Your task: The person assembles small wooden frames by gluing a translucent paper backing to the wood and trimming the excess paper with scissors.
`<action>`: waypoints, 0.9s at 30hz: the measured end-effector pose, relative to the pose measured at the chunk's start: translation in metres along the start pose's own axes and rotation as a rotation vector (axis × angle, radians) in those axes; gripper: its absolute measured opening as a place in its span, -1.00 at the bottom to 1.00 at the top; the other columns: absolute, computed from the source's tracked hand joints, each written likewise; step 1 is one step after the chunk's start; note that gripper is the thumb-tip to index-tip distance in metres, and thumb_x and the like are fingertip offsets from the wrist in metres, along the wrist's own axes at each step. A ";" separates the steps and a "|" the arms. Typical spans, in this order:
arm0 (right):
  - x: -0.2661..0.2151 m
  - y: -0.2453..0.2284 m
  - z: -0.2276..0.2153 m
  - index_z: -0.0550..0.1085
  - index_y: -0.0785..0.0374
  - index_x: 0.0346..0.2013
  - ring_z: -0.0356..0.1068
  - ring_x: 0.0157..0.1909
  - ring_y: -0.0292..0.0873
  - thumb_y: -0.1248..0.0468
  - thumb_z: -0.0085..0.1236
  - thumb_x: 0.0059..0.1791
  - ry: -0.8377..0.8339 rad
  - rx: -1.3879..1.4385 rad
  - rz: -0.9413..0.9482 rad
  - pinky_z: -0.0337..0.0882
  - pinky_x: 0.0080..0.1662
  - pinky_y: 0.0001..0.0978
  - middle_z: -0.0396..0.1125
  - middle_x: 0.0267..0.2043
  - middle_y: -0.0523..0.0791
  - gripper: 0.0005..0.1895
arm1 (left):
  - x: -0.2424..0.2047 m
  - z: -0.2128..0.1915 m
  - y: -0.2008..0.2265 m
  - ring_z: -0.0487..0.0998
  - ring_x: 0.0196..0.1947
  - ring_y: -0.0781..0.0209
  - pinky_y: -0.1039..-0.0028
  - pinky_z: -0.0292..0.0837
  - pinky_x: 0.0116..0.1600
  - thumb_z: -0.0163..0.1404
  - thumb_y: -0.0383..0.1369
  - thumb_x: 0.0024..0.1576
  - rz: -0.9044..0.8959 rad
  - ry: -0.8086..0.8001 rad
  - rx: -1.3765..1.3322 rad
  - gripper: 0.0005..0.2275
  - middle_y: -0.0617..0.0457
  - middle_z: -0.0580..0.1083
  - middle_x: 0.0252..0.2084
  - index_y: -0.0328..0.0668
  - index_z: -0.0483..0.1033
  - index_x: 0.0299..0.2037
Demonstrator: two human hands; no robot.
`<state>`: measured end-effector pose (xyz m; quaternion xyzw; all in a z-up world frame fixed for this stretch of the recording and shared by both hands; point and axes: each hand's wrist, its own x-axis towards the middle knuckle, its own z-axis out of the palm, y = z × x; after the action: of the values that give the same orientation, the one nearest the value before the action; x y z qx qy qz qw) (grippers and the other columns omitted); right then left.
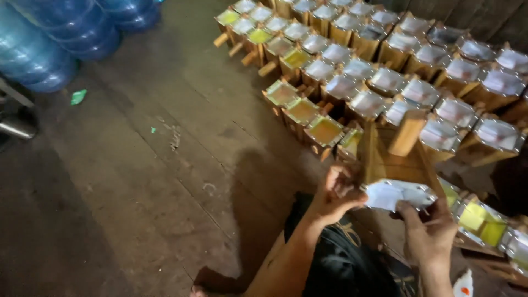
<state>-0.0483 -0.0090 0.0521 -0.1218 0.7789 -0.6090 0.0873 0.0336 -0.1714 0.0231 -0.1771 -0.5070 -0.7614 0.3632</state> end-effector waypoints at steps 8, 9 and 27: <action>-0.036 0.036 -0.014 0.30 0.44 0.10 0.26 -0.02 0.01 0.31 0.16 0.06 0.117 -0.305 -0.560 0.31 0.05 -0.17 0.26 0.00 0.12 -0.61 | -0.024 -0.028 0.008 0.44 -0.40 0.30 0.50 0.47 -0.43 0.14 -0.56 0.13 -0.154 0.275 -0.040 -0.65 -0.07 0.42 -0.10 -0.10 0.23 0.00; -0.031 0.059 -0.019 0.35 0.43 -0.09 0.12 -0.10 0.07 0.22 0.20 0.05 0.176 -0.643 -0.799 0.24 -0.08 -0.02 0.18 -0.10 0.14 -0.66 | -0.014 -0.025 0.024 0.38 -0.46 0.29 0.54 0.34 -0.43 0.04 -0.53 0.28 -0.056 0.122 -0.011 -0.74 -0.14 0.44 -0.01 -0.09 0.17 0.01; -0.040 0.067 -0.012 0.22 0.54 0.53 0.27 0.22 0.19 0.38 0.22 0.16 -0.106 -0.247 -0.374 0.23 0.14 -0.08 0.26 0.34 0.29 -0.32 | -0.075 -0.064 -0.003 0.53 -0.19 0.35 0.62 0.40 -0.34 0.05 -0.52 0.18 -0.366 0.427 -0.096 -0.58 0.00 0.43 0.02 -0.05 0.19 0.21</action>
<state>-0.0194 0.0293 -0.0108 -0.3056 0.8059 -0.5071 -0.0018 0.0881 -0.2007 -0.0542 0.0646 -0.4061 -0.8574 0.3095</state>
